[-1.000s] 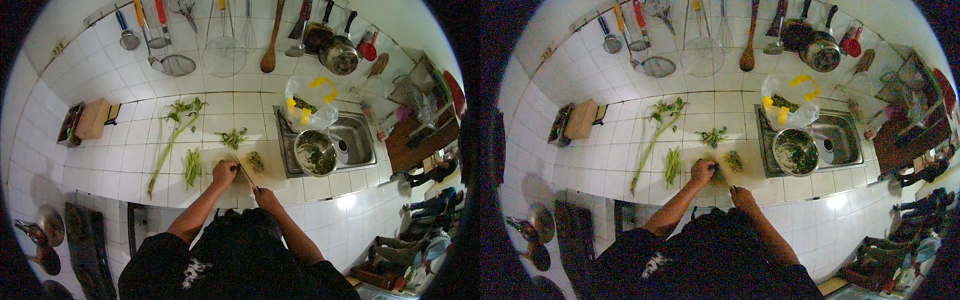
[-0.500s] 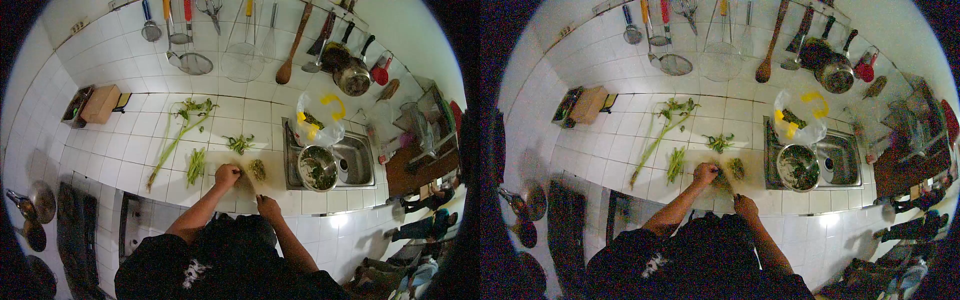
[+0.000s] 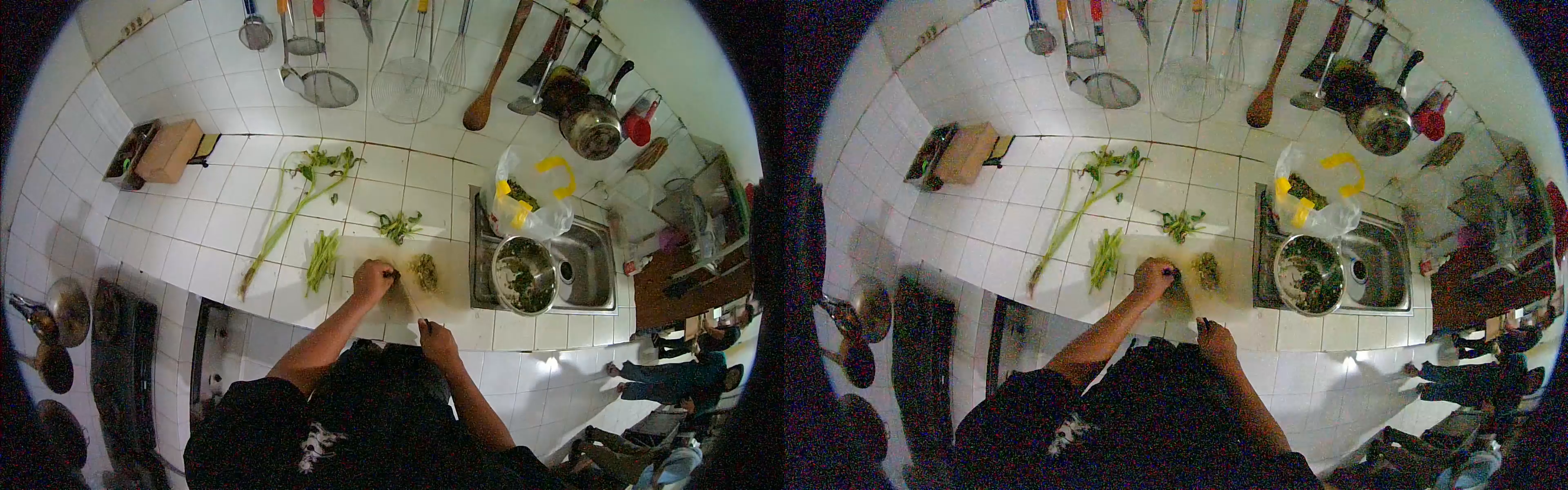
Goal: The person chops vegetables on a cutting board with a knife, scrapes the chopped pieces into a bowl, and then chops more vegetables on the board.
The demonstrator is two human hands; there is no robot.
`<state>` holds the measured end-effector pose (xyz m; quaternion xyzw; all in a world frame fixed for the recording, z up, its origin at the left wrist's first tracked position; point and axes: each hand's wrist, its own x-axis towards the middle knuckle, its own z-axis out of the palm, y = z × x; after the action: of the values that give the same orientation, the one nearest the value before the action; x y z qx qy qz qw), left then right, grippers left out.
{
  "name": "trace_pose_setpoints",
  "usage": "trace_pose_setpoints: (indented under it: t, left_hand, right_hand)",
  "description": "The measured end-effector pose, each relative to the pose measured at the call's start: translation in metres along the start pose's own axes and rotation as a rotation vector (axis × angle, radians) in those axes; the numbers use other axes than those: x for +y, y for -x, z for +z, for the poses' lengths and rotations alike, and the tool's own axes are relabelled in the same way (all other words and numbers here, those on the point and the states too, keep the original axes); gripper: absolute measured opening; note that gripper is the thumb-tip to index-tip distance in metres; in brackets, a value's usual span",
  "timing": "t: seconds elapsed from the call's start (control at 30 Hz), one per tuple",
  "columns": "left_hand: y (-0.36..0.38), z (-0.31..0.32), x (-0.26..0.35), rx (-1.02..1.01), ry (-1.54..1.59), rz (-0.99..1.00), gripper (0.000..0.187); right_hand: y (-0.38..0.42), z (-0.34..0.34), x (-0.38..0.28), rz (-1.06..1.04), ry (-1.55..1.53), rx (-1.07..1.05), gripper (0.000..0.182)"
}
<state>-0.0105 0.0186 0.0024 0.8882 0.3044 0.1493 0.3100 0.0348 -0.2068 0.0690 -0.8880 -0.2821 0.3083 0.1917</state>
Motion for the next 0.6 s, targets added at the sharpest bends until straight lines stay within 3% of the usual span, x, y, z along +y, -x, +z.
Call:
trace_pose_setpoints:
  t: [0.17, 0.27, 0.37, 0.6]
  left_hand:
    - [0.000, 0.000, -0.003, -0.012, -0.007, -0.027, 0.018]
    - [-0.004, 0.001, -0.004, -0.037, -0.013, -0.030, 0.018]
    - [-0.005, -0.003, 0.001, -0.059, -0.003, -0.063, 0.019]
    - [0.001, -0.004, 0.000, -0.005, 0.017, 0.006, 0.020]
  right_hand:
    - [-0.009, 0.002, -0.014, -0.118, -0.044, 0.090, 0.059]
    - [-0.014, 0.003, -0.009, -0.038, -0.043, 0.012, 0.060]
    - [-0.004, -0.009, -0.002, -0.126, 0.079, -0.059, 0.060]
    - [-0.012, -0.018, -0.016, -0.079, -0.031, -0.007, 0.060]
